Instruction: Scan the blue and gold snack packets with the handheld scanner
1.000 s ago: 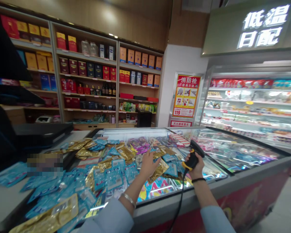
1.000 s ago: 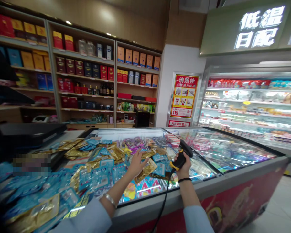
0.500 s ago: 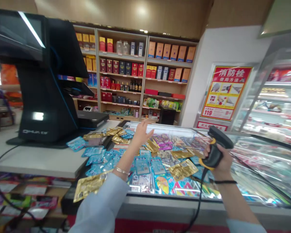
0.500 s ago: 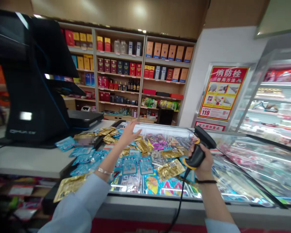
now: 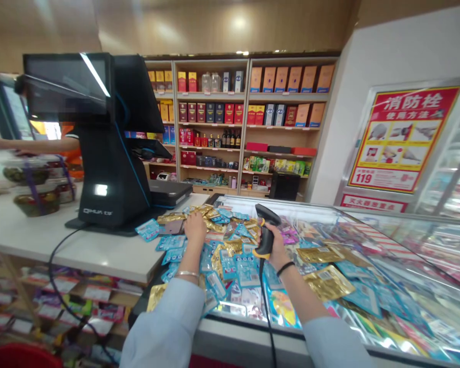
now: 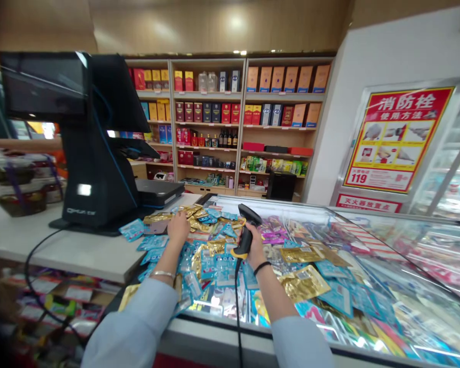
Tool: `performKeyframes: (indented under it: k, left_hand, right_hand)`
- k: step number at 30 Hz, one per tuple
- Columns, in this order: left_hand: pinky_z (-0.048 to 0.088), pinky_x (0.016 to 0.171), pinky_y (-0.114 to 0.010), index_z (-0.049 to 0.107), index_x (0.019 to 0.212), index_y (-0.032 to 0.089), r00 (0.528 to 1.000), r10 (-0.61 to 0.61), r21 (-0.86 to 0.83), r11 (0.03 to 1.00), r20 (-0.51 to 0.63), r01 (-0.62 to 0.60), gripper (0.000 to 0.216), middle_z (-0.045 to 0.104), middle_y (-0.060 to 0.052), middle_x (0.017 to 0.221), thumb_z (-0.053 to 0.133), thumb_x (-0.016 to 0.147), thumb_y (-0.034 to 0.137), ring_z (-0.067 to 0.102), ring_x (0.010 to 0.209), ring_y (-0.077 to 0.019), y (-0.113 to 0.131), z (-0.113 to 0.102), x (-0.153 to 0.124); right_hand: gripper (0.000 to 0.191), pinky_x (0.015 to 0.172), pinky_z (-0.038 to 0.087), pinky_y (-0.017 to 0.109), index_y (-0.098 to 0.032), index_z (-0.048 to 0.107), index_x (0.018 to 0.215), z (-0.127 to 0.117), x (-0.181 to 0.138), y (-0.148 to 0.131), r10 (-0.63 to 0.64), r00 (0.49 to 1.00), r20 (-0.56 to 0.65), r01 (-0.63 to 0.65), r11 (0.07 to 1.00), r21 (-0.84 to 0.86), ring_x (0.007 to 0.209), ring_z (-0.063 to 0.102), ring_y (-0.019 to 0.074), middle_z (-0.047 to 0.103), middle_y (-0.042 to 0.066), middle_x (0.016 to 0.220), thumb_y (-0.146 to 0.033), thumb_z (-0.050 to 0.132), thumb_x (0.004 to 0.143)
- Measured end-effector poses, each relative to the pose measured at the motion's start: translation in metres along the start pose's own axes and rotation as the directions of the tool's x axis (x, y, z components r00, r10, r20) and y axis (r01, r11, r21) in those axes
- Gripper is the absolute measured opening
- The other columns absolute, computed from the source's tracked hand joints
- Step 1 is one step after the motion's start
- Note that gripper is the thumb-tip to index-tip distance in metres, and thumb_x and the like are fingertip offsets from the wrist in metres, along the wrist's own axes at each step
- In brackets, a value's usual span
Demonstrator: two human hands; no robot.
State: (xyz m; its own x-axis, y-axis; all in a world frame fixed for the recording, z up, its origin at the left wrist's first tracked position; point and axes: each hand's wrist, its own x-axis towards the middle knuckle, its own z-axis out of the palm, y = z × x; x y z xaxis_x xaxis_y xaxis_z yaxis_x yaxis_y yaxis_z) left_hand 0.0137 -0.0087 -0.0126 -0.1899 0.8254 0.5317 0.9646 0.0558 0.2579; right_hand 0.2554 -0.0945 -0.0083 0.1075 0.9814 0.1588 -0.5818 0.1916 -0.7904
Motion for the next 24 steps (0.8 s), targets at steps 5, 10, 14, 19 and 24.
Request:
performKeyframes:
  k: [5,10,14,19,24]
  left_hand:
    - [0.043,0.098,-0.041,0.059,0.121,0.008,0.992,-0.026,0.044,0.999,0.120,0.020,0.038,0.062,-0.021,0.125,0.045,0.088,0.022,0.055,0.119,-0.0314,0.001,0.013,-0.003]
    - [0.040,0.100,-0.043,0.061,0.121,0.010,0.984,-0.025,0.070,0.997,0.176,0.013,0.039,0.061,-0.022,0.126,0.046,0.090,0.028,0.054,0.121,-0.0324,-0.002,0.022,-0.002]
    - [0.037,0.102,-0.047,0.058,0.126,0.010,0.989,-0.048,0.068,0.997,0.140,0.039,0.043,0.060,-0.022,0.129,0.050,0.088,0.028,0.052,0.122,-0.0338,-0.001,0.025,-0.001]
    - [0.031,0.108,-0.050,0.060,0.126,0.014,0.987,-0.099,0.050,0.994,0.124,0.093,0.044,0.059,-0.019,0.132,0.054,0.087,0.034,0.045,0.129,-0.0364,0.000,0.026,0.003]
    - [0.026,0.111,-0.050,0.059,0.128,0.013,0.986,-0.037,0.066,0.997,0.163,0.027,0.051,0.057,-0.019,0.134,0.056,0.087,0.042,0.043,0.130,-0.0352,0.001,0.028,0.003]
  right_hand:
    - [0.028,0.034,0.043,0.022,-0.019,0.059,0.076,-0.001,-0.006,0.022,0.053,0.997,0.048,-0.050,0.997,-0.052,0.037,0.053,0.0117,0.060,-0.003,0.053,-0.041,0.072,0.066]
    - [0.027,0.033,0.042,0.022,-0.019,0.056,0.068,-0.001,-0.008,0.030,0.107,0.993,0.051,-0.103,0.992,-0.071,0.036,0.053,0.0115,0.060,-0.001,0.052,-0.042,0.071,0.069]
    - [0.027,0.033,0.041,0.021,-0.019,0.056,0.065,0.000,-0.009,0.031,0.142,0.990,0.017,-0.140,0.988,-0.064,0.037,0.053,0.0112,0.060,-0.001,0.051,-0.040,0.071,0.067]
    - [0.024,0.034,0.041,0.021,-0.019,0.056,0.070,0.002,-0.013,0.029,0.140,0.990,0.009,-0.139,0.989,-0.044,0.037,0.053,0.0112,0.059,-0.003,0.052,-0.039,0.071,0.066]
    - [0.024,0.034,0.041,0.021,-0.020,0.054,0.070,0.003,-0.014,0.027,0.129,0.992,0.004,-0.128,0.990,-0.055,0.038,0.052,0.0115,0.059,-0.002,0.053,-0.038,0.070,0.067]
